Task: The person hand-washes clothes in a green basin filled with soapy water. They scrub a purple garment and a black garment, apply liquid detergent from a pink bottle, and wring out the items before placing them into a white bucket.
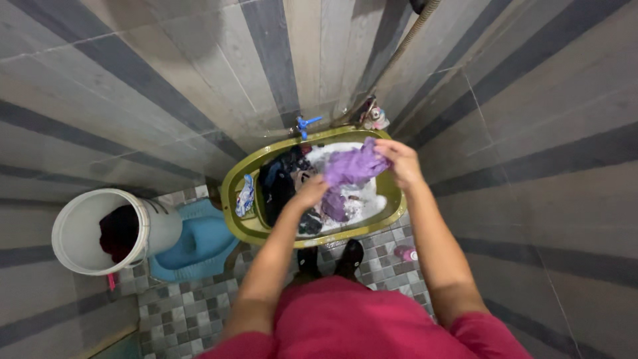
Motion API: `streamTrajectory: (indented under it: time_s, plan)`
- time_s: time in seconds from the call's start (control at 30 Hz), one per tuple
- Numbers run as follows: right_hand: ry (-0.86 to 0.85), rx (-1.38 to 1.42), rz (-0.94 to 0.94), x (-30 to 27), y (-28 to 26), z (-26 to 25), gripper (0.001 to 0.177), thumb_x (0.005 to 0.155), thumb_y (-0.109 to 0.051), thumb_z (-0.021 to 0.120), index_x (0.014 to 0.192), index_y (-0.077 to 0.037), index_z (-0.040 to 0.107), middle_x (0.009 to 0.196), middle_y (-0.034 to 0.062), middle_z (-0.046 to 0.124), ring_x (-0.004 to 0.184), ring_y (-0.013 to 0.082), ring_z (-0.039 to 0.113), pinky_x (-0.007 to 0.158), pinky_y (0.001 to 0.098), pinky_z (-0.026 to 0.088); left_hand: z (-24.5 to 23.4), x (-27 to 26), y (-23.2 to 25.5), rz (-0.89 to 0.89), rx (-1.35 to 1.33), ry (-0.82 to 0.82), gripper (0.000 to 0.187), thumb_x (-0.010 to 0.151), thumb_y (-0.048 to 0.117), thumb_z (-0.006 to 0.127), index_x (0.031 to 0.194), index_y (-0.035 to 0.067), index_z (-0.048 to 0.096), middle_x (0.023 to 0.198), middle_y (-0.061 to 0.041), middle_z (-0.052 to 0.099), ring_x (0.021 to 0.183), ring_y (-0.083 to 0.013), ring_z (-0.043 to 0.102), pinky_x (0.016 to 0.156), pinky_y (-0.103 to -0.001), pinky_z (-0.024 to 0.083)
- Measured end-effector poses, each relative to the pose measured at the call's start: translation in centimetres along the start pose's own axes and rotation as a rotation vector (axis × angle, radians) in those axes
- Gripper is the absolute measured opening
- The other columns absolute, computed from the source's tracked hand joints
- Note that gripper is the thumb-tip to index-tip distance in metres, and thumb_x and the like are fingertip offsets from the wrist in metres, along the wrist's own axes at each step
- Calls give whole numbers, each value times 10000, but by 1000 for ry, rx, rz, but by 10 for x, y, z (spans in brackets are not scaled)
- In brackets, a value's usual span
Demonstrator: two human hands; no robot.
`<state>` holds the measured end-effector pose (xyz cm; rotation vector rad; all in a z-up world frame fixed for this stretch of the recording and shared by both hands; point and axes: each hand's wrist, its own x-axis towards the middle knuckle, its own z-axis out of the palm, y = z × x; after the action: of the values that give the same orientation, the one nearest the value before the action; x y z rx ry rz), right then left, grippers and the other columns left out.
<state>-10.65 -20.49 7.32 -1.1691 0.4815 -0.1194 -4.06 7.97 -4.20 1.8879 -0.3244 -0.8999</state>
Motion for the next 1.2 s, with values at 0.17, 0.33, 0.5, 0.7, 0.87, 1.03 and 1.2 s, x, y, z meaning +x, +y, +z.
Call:
streamTrajectory:
  time_s: [0.17,0.33,0.5,0.7,0.87,1.03,1.2]
  plan:
    - [152,221,-174,-20,-49,-59,280,995,0,646,1270,53,646,1041,131,713,818,164,663,729,277,550,-56,-62,-26,36,-371,307,430,997,359,631,1234,11,715,1163,-92,762,1047,-178,679,945,-322,498]
    - [168,428,-352,-20,-66,-73,251,1015,1,589,1261,49,598,1019,117,687,743,151,593,725,332,564,-75,-86,-28,-78,-807,404,344,971,266,704,1212,21,727,1118,-92,739,973,-159,644,861,-306,498]
    - [346,173,-397,5,-7,-90,312,1027,-114,488,1159,47,720,737,29,568,519,102,444,483,281,402,-52,-67,-65,-170,-818,549,498,855,235,798,1269,16,630,1185,-126,696,1058,-248,661,914,-347,532]
    - [282,-560,-379,6,122,-93,290,1081,-207,542,1075,-31,773,938,25,718,847,107,631,786,267,518,8,-46,-106,-551,190,613,881,781,299,884,1484,47,417,1308,-271,564,1177,-429,576,999,-464,486]
    - [74,-848,-69,-1,189,-70,191,976,-126,639,1104,-74,769,1014,95,756,916,216,696,857,339,551,43,-31,-124,-403,529,512,694,838,350,765,1462,185,508,1380,-188,557,1267,-407,552,1054,-505,462]
    - [-257,-1118,-169,12,240,-43,611,735,-61,738,1331,-155,639,1280,201,623,1166,390,610,1011,442,494,58,4,-140,-164,894,340,648,883,403,727,1475,254,508,1562,-137,426,1491,-371,315,1196,-613,249]
    - [-145,-1291,-148,33,304,-19,616,881,-319,690,1467,-220,526,1399,187,522,1226,417,520,1013,533,461,67,39,-136,-297,1002,38,968,792,526,788,1597,409,263,1725,-24,24,1571,-409,-22,1210,-709,60]
